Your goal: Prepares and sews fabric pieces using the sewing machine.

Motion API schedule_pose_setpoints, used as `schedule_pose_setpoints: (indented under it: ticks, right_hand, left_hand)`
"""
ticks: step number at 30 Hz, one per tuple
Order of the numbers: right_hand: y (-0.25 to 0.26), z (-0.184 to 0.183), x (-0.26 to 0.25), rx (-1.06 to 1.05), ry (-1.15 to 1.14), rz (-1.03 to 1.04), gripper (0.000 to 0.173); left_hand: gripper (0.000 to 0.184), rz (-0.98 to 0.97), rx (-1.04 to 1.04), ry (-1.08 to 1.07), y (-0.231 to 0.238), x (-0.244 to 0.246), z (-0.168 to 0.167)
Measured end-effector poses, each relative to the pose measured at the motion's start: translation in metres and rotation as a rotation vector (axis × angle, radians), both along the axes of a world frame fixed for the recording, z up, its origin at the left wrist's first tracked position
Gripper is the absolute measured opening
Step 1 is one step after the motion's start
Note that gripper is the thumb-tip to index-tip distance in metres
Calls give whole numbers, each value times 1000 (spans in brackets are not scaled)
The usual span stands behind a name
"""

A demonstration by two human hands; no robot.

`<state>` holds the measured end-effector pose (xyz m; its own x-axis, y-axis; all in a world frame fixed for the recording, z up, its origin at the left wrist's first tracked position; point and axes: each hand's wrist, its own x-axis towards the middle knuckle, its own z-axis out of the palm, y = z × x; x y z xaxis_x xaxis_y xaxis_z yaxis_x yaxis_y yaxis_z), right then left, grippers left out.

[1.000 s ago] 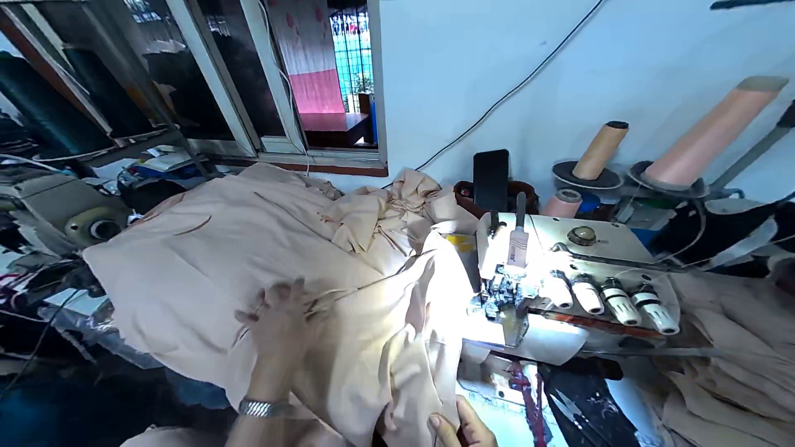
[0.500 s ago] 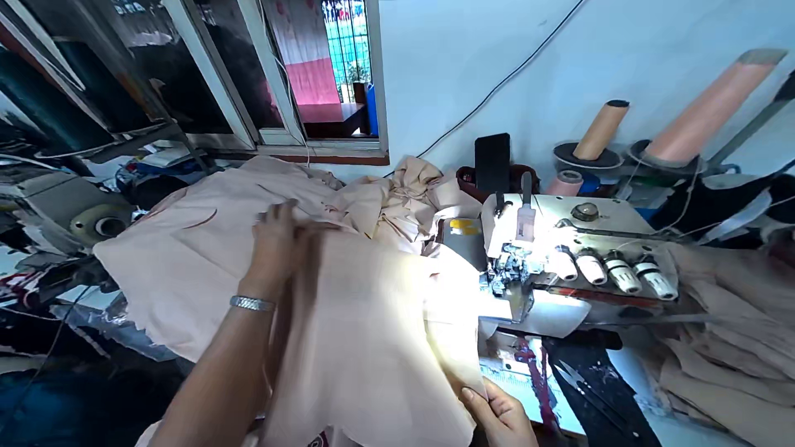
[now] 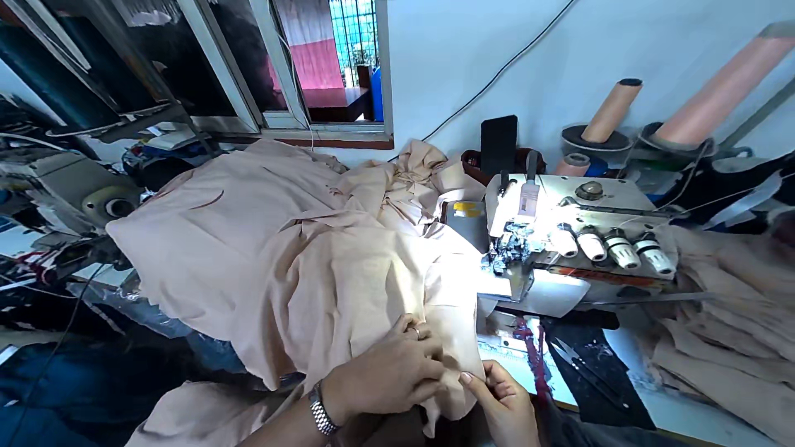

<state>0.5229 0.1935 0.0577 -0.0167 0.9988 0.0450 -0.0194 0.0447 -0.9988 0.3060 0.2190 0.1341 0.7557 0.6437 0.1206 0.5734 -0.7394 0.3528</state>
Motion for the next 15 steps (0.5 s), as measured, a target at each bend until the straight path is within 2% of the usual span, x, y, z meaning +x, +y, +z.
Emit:
schedule_pose_setpoints:
  ticks: [2,5,10,15]
  right_hand:
    - [0,-1,0,-2,9,3,7]
    - [-1,-4,-2,4,20,10,7]
    - [-2,-5,-5,-29,33,-29,8]
    - [-3,-5,-5,-53,54,-55,8]
  left_hand:
    - [35,64,0,1,1,-12,-5]
    - [16,122,16,23,2,-29,-17]
    - [27,148,-2,46,-7,-30,-26]
    - [21,120,0,22,-8,-35,-32]
